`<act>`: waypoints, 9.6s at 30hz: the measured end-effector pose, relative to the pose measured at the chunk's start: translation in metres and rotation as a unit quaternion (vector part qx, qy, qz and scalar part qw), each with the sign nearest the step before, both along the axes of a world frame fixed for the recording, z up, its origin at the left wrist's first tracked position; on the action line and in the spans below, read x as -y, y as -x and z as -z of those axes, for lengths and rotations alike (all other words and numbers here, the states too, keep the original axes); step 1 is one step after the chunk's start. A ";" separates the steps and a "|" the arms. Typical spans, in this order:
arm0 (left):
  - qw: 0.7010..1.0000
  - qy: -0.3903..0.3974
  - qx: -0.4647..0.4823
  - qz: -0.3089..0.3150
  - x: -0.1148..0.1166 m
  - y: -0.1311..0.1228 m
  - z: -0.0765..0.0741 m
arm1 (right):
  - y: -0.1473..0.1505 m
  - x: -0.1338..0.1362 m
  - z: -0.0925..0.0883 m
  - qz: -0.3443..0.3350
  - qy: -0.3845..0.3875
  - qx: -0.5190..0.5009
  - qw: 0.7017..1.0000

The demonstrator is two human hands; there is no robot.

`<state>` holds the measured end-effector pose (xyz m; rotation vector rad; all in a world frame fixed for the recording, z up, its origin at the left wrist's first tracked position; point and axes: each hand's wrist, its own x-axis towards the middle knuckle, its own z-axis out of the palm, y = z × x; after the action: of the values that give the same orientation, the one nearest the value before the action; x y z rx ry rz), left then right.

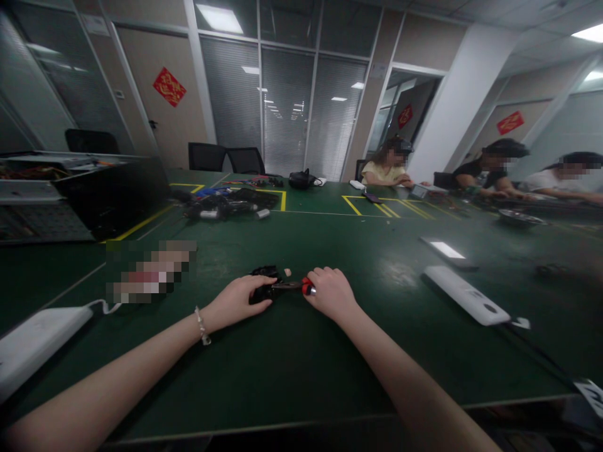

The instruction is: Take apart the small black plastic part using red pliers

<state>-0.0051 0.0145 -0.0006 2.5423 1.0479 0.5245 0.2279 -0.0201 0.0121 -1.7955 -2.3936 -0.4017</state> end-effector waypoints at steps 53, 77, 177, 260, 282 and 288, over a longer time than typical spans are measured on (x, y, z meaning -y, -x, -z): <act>1.000 0.001 0.005 0.004 0.001 -0.001 -0.002 | 0.000 0.001 -0.003 0.000 0.007 0.000 1.000; 1.000 0.010 0.007 0.003 0.001 -0.002 -0.003 | 0.001 0.000 -0.002 -0.001 0.010 0.001 1.000; 1.000 0.009 0.002 0.003 0.001 -0.001 -0.003 | 0.001 0.003 -0.006 -0.006 -0.003 0.006 1.000; 1.000 -0.004 0.005 0.003 0.000 -0.002 -0.001 | 0.000 0.003 -0.004 0.007 -0.010 0.003 1.000; 1.000 0.014 -0.005 -0.004 0.001 -0.002 -0.005 | 0.001 0.004 -0.006 0.012 0.010 -0.006 1.000; 1.000 0.006 -0.001 0.004 0.001 -0.002 -0.004 | -0.001 0.003 -0.004 0.006 0.002 0.000 1.000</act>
<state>-0.0035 0.0133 0.0037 2.5359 1.0388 0.5118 0.2289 -0.0229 0.0161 -1.8136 -2.3861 -0.3989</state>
